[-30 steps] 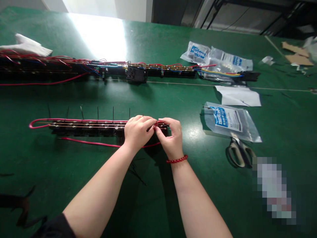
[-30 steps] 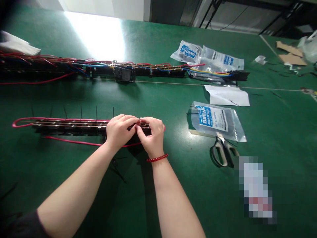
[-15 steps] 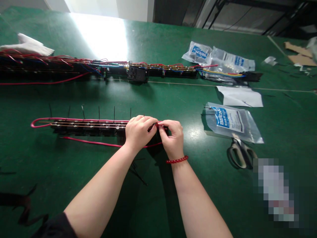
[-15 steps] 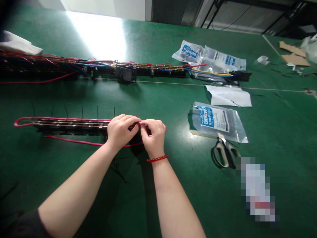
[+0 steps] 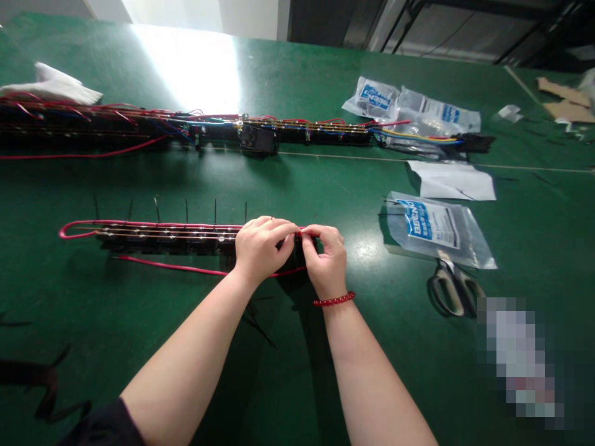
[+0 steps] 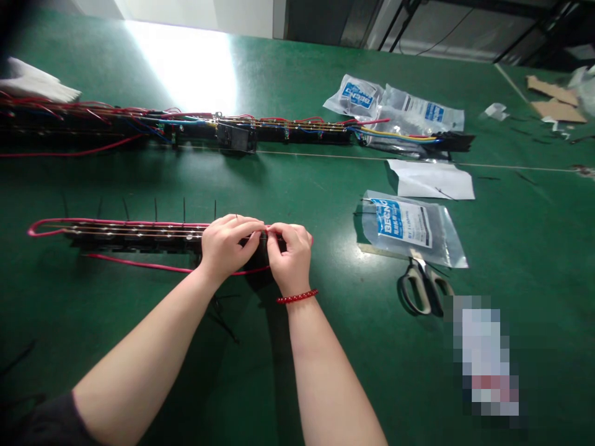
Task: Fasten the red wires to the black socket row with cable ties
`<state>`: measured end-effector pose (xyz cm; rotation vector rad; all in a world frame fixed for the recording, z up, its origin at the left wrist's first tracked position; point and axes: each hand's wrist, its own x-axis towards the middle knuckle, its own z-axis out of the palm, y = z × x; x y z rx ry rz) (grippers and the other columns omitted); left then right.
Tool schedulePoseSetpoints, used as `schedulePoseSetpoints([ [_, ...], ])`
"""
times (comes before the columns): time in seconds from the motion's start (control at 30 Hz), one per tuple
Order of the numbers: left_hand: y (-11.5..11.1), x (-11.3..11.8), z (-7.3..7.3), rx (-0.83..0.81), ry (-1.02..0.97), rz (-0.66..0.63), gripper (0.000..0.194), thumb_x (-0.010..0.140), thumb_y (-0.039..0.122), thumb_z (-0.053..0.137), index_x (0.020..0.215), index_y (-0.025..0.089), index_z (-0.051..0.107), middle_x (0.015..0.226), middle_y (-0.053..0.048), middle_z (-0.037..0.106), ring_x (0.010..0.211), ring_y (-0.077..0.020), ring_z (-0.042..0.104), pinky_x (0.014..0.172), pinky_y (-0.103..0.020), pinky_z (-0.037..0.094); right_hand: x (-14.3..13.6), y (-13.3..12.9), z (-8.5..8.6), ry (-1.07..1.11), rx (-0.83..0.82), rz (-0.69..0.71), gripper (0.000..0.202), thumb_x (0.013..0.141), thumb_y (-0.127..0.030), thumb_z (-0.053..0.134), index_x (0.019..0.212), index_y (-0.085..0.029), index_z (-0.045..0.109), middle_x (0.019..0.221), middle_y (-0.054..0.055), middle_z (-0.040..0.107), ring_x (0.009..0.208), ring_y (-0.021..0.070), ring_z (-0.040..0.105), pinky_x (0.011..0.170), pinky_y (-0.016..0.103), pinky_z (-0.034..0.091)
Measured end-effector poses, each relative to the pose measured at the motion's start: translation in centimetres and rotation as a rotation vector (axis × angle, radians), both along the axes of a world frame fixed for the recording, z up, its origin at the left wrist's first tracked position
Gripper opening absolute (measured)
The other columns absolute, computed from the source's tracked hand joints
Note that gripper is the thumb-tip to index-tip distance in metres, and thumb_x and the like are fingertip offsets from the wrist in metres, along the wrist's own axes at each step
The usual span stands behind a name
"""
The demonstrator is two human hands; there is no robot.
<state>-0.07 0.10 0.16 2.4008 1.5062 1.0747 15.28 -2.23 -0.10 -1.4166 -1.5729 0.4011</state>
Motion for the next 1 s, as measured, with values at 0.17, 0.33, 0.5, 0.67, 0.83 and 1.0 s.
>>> schedulePoseSetpoints([
  [0.17, 0.05, -0.03, -0.06, 0.013, 0.039, -0.003, 0.021, 0.093, 0.023, 0.056, 0.094, 0.027, 0.077, 0.104, 0.001, 0.079, 0.089, -0.0192, 0.069, 0.086, -0.034, 0.053, -0.02, -0.04, 0.19, -0.019, -0.024, -0.001, 0.008, 0.090, -0.023, 0.058, 0.088, -0.025, 0.066, 0.091, 0.002, 0.074, 0.092, 0.0212, 0.065, 0.092, 0.042, 0.047],
  [0.33, 0.04, -0.07, -0.01, -0.011, 0.078, -0.008, 0.023, 0.093, 0.023, 0.055, 0.095, 0.028, 0.077, 0.107, 0.000, 0.079, 0.091, -0.0196, 0.069, 0.086, -0.035, 0.052, 0.02, -0.01, 0.10, -0.035, -0.028, 0.002, 0.009, 0.091, -0.023, 0.057, 0.089, -0.025, 0.065, 0.092, 0.002, 0.073, 0.093, 0.0215, 0.064, 0.092, 0.042, 0.046],
  [0.5, -0.01, -0.05, 0.08, -0.035, 0.108, -0.003, 0.023, 0.094, 0.023, 0.054, 0.095, 0.028, 0.077, 0.107, 0.000, 0.078, 0.092, -0.0198, 0.068, 0.086, -0.035, 0.052, 0.03, 0.00, 0.12, -0.027, -0.021, -0.005, 0.008, 0.090, -0.023, 0.057, 0.087, -0.025, 0.064, 0.091, 0.002, 0.072, 0.092, 0.0216, 0.064, 0.091, 0.042, 0.047],
  [0.67, -0.04, 0.01, 0.07, -0.034, 0.121, 0.013, 0.023, 0.093, 0.023, 0.055, 0.095, 0.028, 0.077, 0.107, 0.000, 0.078, 0.091, -0.0201, 0.067, 0.085, -0.035, 0.051, 0.00, -0.09, 0.24, -0.023, -0.021, -0.002, 0.008, 0.091, -0.024, 0.056, 0.088, -0.025, 0.063, 0.092, 0.003, 0.072, 0.093, 0.0216, 0.064, 0.091, 0.042, 0.047],
  [0.83, -0.07, 0.07, 0.02, -0.023, 0.119, 0.023, 0.021, 0.092, 0.023, 0.056, 0.094, 0.029, 0.077, 0.105, 0.001, 0.078, 0.089, -0.0200, 0.067, 0.084, -0.035, 0.050, -0.16, -0.24, 0.28, -0.091, 0.040, 0.006, 0.008, 0.091, -0.021, 0.055, 0.088, -0.024, 0.062, 0.091, 0.002, 0.072, 0.093, 0.0216, 0.064, 0.093, 0.043, 0.045],
  [1.0, -0.07, 0.06, -0.08, -0.023, 0.116, 0.022, 0.021, 0.092, 0.023, 0.057, 0.095, 0.029, 0.077, 0.104, 0.001, 0.079, 0.089, -0.0204, 0.066, 0.083, -0.035, 0.050, -0.22, -0.26, 0.28, -0.120, 0.070, -0.003, 0.009, 0.091, -0.020, 0.054, 0.088, -0.025, 0.061, 0.090, 0.002, 0.072, 0.092, 0.0216, 0.064, 0.092, 0.043, 0.046],
])
